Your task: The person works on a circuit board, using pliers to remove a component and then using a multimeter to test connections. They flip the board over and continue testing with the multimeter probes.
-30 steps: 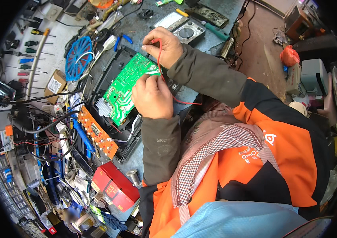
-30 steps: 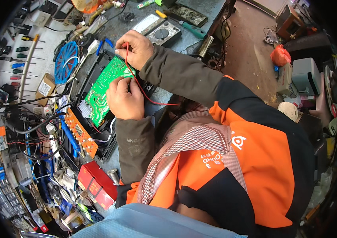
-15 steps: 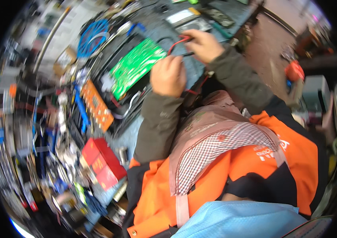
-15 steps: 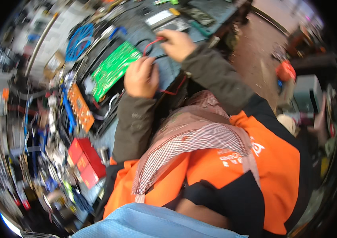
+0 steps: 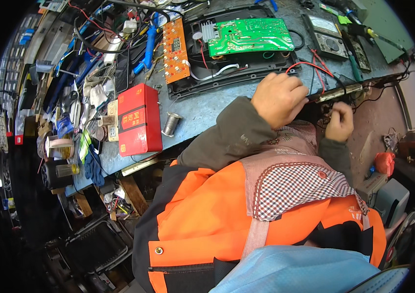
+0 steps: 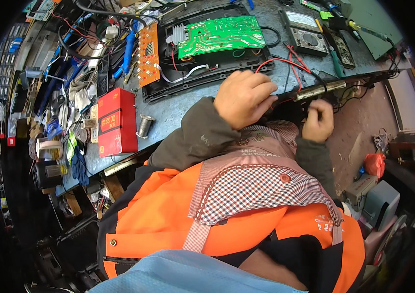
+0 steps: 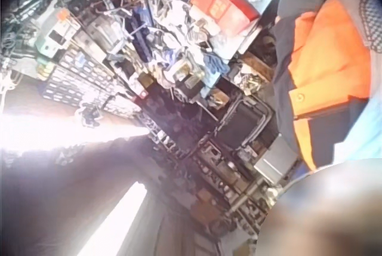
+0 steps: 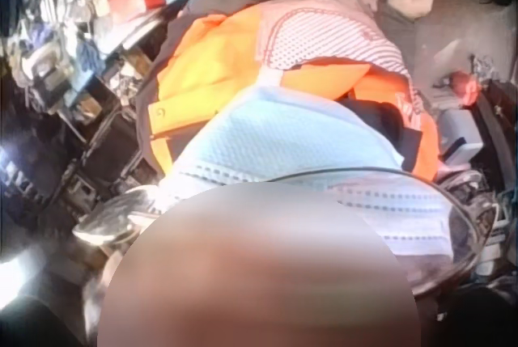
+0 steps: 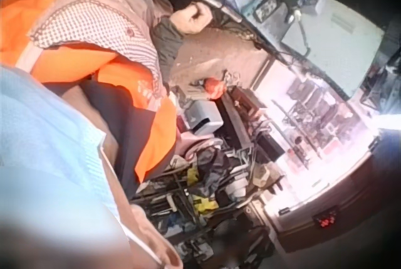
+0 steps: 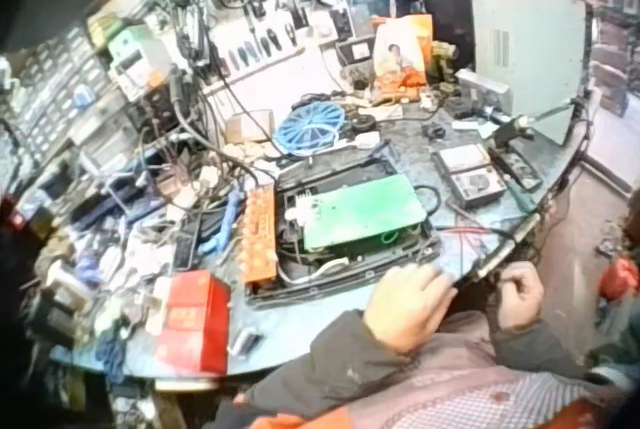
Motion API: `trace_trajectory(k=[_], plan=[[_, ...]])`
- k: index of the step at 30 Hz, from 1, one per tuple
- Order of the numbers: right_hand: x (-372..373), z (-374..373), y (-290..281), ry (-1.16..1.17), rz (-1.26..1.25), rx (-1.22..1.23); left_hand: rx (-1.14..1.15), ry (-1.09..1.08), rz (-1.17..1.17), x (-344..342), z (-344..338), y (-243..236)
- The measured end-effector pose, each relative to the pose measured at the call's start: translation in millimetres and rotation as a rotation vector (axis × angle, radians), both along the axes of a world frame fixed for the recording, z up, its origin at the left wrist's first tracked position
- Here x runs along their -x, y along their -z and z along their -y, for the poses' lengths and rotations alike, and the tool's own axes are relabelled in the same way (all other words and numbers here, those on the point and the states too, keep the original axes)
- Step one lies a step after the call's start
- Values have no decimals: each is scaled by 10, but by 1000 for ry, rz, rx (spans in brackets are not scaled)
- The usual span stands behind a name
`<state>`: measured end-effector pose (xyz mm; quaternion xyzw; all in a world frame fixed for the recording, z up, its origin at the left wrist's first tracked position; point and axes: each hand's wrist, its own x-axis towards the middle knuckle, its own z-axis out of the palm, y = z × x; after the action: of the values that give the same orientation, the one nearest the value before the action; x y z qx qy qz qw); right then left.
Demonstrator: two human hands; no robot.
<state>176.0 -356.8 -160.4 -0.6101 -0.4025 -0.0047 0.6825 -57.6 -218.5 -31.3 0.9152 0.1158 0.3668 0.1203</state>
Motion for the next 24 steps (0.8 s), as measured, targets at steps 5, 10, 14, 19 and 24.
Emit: trace_trajectory(k=[5, 10, 14, 19, 24], plan=[[104, 300, 1067, -532, -354, 722, 108, -27, -16, 299, 72, 142], [390, -351, 1410, -724, -466, 500, 166, -56, 56, 321, 161, 293], [308, -878, 1469, -709, 22, 767, 274, -155, 135, 406, 176, 397], [333, -975, 2114, -421, -226, 458, 387, -99, 205, 442, 123, 454], [353, -378, 1130, -274, -445, 702, 421, -115, 256, 460, 163, 460]])
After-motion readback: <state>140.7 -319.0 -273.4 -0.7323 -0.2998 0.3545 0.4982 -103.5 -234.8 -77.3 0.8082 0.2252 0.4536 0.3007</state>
